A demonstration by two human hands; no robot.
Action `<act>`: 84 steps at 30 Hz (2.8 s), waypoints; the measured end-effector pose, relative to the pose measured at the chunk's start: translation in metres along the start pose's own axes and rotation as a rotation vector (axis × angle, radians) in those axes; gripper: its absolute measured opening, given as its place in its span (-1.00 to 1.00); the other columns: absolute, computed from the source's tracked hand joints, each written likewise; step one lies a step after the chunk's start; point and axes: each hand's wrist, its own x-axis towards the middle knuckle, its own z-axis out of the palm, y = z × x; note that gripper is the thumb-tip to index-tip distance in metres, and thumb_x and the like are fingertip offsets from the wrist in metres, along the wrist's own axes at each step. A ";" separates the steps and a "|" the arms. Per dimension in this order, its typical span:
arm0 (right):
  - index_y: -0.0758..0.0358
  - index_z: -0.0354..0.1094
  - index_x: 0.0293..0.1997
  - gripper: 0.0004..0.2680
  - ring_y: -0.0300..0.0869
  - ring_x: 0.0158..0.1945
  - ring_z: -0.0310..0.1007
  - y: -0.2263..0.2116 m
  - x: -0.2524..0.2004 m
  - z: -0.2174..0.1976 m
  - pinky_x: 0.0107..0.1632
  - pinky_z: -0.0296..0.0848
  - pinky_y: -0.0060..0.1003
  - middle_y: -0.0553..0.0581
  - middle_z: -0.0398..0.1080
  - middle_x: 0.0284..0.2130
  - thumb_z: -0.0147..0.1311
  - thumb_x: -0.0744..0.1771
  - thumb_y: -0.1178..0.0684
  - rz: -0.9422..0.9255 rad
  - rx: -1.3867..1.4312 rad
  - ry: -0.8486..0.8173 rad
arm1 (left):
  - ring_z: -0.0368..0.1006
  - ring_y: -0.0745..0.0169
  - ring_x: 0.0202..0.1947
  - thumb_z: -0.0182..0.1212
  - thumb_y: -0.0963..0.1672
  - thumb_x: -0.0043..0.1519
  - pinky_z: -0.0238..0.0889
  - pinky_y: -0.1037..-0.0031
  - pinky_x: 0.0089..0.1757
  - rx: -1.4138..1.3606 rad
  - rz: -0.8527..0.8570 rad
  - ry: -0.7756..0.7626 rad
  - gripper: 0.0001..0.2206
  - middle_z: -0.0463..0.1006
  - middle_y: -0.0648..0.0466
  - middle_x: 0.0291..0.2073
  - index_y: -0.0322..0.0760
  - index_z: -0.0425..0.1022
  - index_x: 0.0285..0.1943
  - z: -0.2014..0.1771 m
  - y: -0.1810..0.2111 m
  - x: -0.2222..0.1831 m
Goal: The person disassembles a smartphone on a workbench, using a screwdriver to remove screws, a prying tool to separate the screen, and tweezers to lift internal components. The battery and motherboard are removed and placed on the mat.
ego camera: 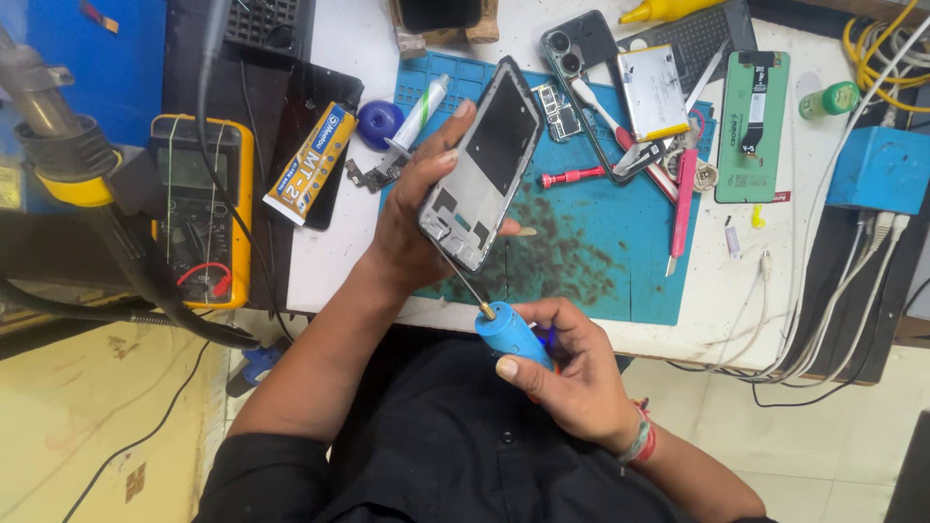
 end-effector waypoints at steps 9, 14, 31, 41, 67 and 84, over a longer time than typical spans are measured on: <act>0.30 0.23 0.16 -0.64 -0.36 -0.31 0.38 0.006 0.004 -0.043 -0.38 0.37 -0.45 0.04 0.37 -0.13 0.27 0.28 0.17 -0.280 -0.221 0.528 | 0.19 -0.12 0.47 0.50 0.01 0.21 0.13 0.19 0.42 -0.038 -0.133 0.084 -0.11 0.12 -0.28 0.48 -0.12 -0.21 0.51 -0.001 0.003 -0.005; 0.38 0.31 0.18 -0.69 -0.15 -0.06 0.39 0.006 0.008 -0.120 0.05 0.41 -0.24 0.18 0.41 0.00 0.37 0.38 0.13 -0.481 -0.871 0.909 | 0.37 0.05 0.34 0.44 0.11 0.23 0.32 0.28 0.30 -0.508 -0.438 0.209 -0.15 0.26 -0.19 0.44 -0.25 -0.08 0.49 0.004 0.013 -0.018; 0.39 0.10 0.44 -0.43 0.12 0.50 0.21 -0.068 0.083 -0.056 0.47 0.24 -0.01 0.39 0.20 0.41 -0.24 0.44 -0.36 -0.351 0.522 -0.188 | 0.56 0.29 -0.17 0.01 -0.13 0.45 0.50 0.42 -0.14 -1.175 -1.095 0.426 -0.79 0.60 0.04 -0.10 -0.32 0.45 0.16 0.043 0.041 0.004; 0.54 0.15 0.37 -0.49 0.16 0.22 0.40 0.007 0.030 -0.072 0.20 0.39 0.02 0.51 0.31 0.23 -0.15 0.45 -0.24 0.000 0.441 -0.089 | 0.53 0.29 -0.07 0.00 -0.15 0.44 0.44 0.44 -0.02 -0.972 -0.974 0.727 -0.80 0.58 0.05 -0.06 -0.34 0.38 0.18 0.025 0.018 0.006; 0.41 0.37 0.07 -0.71 -0.27 -0.24 0.53 0.028 0.023 -0.050 -0.18 0.49 -0.36 0.12 0.53 -0.22 -0.09 0.40 -0.05 0.000 0.589 0.207 | 0.54 0.05 0.19 0.31 -0.31 -0.03 0.16 0.06 0.34 -0.212 -0.085 -0.490 -0.65 0.63 0.08 -0.01 -0.17 0.61 -0.07 0.018 0.079 0.000; 0.51 0.40 0.11 -0.78 -0.26 -0.35 0.34 0.023 0.036 -0.049 -0.30 0.33 -0.34 0.19 0.41 -0.31 0.02 0.46 0.09 0.114 0.091 0.076 | 0.45 0.12 0.27 0.43 -0.28 0.10 0.39 0.30 0.19 -0.748 -0.935 -0.309 0.09 0.40 -0.17 0.32 -0.23 -0.47 0.65 0.004 0.107 -0.048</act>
